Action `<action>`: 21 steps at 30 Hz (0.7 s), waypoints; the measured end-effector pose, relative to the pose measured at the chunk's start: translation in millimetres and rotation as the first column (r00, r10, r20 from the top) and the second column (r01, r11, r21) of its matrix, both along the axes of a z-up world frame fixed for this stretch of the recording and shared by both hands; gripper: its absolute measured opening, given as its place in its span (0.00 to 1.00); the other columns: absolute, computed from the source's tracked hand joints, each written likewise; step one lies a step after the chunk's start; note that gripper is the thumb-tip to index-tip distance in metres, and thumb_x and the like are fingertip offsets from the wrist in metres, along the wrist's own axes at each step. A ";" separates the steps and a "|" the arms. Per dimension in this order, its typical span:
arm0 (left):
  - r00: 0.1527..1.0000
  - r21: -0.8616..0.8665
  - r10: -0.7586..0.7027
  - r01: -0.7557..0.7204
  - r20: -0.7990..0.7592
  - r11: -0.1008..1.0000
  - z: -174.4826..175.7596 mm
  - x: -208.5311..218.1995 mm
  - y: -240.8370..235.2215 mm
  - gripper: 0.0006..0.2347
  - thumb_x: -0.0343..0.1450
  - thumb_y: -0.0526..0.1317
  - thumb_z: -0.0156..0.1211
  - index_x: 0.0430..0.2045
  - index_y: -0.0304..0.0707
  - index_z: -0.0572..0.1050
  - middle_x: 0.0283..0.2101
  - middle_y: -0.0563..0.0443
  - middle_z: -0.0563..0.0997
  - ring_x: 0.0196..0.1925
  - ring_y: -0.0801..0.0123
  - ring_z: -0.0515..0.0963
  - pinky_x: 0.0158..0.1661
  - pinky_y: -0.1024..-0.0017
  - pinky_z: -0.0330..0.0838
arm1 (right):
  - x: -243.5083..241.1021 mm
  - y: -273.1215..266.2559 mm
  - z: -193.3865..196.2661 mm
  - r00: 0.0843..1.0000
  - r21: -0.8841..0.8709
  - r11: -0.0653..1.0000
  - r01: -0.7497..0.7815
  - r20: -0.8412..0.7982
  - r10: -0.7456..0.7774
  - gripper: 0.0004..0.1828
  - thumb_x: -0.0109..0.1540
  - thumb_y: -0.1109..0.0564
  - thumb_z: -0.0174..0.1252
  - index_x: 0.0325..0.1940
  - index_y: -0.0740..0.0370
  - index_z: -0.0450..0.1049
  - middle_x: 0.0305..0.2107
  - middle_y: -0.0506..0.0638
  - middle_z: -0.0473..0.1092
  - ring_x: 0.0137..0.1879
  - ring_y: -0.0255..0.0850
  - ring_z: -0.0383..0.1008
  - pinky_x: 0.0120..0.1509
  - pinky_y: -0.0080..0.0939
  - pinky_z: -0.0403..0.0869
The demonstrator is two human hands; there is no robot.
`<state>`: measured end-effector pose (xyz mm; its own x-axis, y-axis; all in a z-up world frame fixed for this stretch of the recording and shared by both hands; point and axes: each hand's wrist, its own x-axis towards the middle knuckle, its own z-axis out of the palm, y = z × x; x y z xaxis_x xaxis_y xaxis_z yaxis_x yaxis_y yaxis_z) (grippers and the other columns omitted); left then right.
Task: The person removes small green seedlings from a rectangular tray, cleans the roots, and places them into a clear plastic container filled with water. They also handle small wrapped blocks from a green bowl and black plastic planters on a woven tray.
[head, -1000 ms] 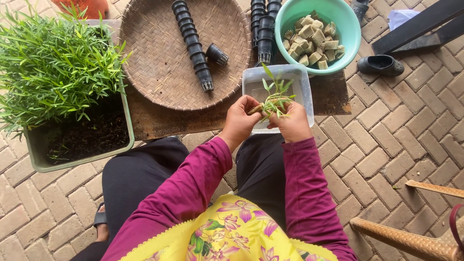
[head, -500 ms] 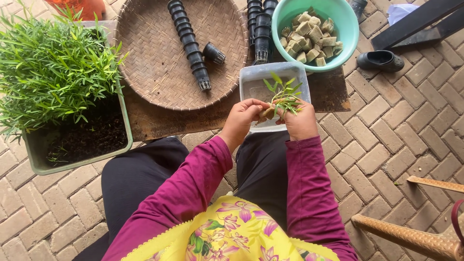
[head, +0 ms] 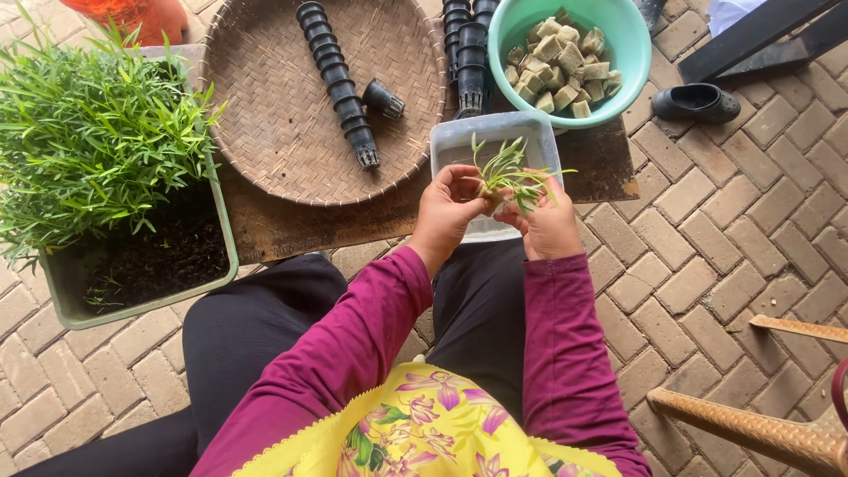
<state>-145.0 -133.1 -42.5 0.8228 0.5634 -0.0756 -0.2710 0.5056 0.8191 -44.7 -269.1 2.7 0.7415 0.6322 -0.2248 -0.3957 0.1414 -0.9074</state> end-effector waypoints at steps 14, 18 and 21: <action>1.000 0.131 -0.002 0.004 -0.013 0.991 -19.3 8.7 -6.0 0.15 0.71 0.26 0.60 0.53 0.30 0.78 0.46 0.47 0.84 0.46 0.73 0.82 0.49 0.76 0.77 | 0.0 3.4 -18.8 0.998 0.065 0.996 -0.063 0.020 0.061 0.19 0.61 0.71 0.62 0.55 0.68 0.73 0.45 0.55 0.77 0.47 0.41 0.80 0.48 0.43 0.83; 0.984 0.537 0.072 0.029 -0.165 0.843 5.5 0.3 -5.3 0.14 0.74 0.28 0.59 0.54 0.39 0.80 0.47 0.47 0.81 0.45 0.72 0.82 0.47 0.76 0.76 | -4.5 7.8 -16.1 0.995 0.026 0.998 -0.054 0.083 0.051 0.16 0.63 0.69 0.62 0.56 0.69 0.74 0.44 0.55 0.77 0.46 0.42 0.80 0.48 0.43 0.83; 0.966 0.574 0.039 0.120 -0.257 0.810 9.3 -2.5 -3.4 0.13 0.74 0.30 0.56 0.52 0.38 0.81 0.45 0.45 0.84 0.44 0.70 0.82 0.46 0.75 0.77 | -6.8 11.1 -16.1 0.994 0.025 0.997 -0.068 0.087 0.065 0.15 0.63 0.68 0.62 0.55 0.68 0.74 0.43 0.54 0.76 0.45 0.41 0.80 0.46 0.42 0.83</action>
